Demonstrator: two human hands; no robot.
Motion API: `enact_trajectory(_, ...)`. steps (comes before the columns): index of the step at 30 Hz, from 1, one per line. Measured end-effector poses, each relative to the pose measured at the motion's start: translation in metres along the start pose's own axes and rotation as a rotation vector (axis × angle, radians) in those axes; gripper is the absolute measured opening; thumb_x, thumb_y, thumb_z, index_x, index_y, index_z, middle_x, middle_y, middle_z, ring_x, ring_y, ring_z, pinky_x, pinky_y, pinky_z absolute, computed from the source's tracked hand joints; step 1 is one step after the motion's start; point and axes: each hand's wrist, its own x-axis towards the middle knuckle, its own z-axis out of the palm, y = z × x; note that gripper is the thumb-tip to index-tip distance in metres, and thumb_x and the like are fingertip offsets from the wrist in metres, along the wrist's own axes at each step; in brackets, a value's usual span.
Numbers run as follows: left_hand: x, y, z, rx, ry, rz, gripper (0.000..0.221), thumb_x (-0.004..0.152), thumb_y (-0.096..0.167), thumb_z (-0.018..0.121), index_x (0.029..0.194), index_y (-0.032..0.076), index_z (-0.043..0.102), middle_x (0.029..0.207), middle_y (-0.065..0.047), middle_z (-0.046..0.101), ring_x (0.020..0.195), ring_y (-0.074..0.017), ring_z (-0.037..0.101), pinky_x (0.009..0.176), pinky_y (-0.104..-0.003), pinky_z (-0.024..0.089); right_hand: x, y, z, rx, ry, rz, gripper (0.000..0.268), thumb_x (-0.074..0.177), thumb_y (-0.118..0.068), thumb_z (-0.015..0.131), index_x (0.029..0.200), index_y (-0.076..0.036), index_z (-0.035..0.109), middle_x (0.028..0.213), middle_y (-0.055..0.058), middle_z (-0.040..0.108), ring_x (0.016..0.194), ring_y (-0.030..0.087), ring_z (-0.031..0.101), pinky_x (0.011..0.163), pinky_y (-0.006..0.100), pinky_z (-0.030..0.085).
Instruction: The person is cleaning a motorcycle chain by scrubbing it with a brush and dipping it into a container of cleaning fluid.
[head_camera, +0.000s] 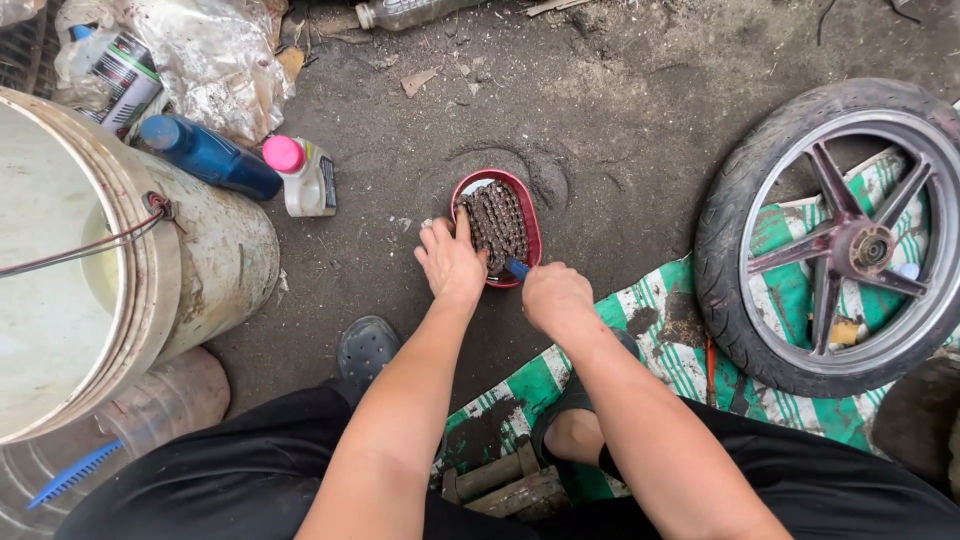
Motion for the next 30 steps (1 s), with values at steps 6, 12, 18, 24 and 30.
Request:
enact_trajectory(6,0.045,-0.009,-0.007,0.079,0.027,0.074,0.080,0.101,0.033,0.083,0.170,0.020,0.046,0.168,-0.016,0.032,0.152,-0.0417,0.029,0.110,-0.054,0.038,-0.014,-0.005,0.029,-0.351,0.225,-0.096,0.031,0.105,-0.010,0.056,0.120,0.003,0.080,0.106,0.015,0.070,0.092,0.038,0.080,0.069,0.061,0.066)
enact_trajectory(12,0.074,-0.028,-0.035,0.081,-0.142,0.178,0.051,0.108,0.031,0.070,0.158,0.036,0.064,0.171,-0.010,0.035,0.159,-0.0407,0.022,0.115,-0.050,0.039,-0.011,0.024,0.008,-0.221,0.036,-0.045,0.038,0.105,-0.011,0.048,0.117,0.004,0.081,0.107,0.015,0.070,0.089,0.044,0.082,0.072,0.062,0.066)
enact_trajectory(18,0.130,-0.030,-0.043,0.542,-0.264,0.476,0.062,0.089,0.052,0.087,0.147,0.037,0.074,0.174,-0.008,0.038,0.163,-0.0453,0.016,0.113,-0.057,0.042,-0.018,0.013,-0.032,0.041,0.136,-0.036,0.042,0.095,-0.014,0.056,0.130,0.003,0.070,0.114,0.021,0.070,0.089,0.055,0.081,0.075,0.063,0.067)
enact_trajectory(24,0.151,-0.031,-0.057,0.959,-0.299,0.937,0.065,0.097,0.074,0.065,0.144,0.030,0.076,0.175,-0.005,0.042,0.168,-0.0437,0.013,0.120,-0.063,0.034,-0.017,-0.004,0.029,0.308,0.100,0.044,0.064,0.104,-0.014,0.048,0.167,-0.002,0.042,0.128,0.025,0.066,0.100,0.055,0.079,0.089,0.064,0.067)
enact_trajectory(30,0.110,-0.027,-0.077,0.982,-0.520,0.875,0.074,0.098,0.084,0.054,0.145,0.032,0.076,0.178,-0.012,0.033,0.171,-0.0470,0.008,0.125,-0.061,0.032,-0.022,0.007,0.011,0.300,0.085,0.157,0.056,0.108,-0.024,0.055,0.164,-0.016,0.055,0.120,0.015,0.069,0.106,0.045,0.079,0.092,0.060,0.067)
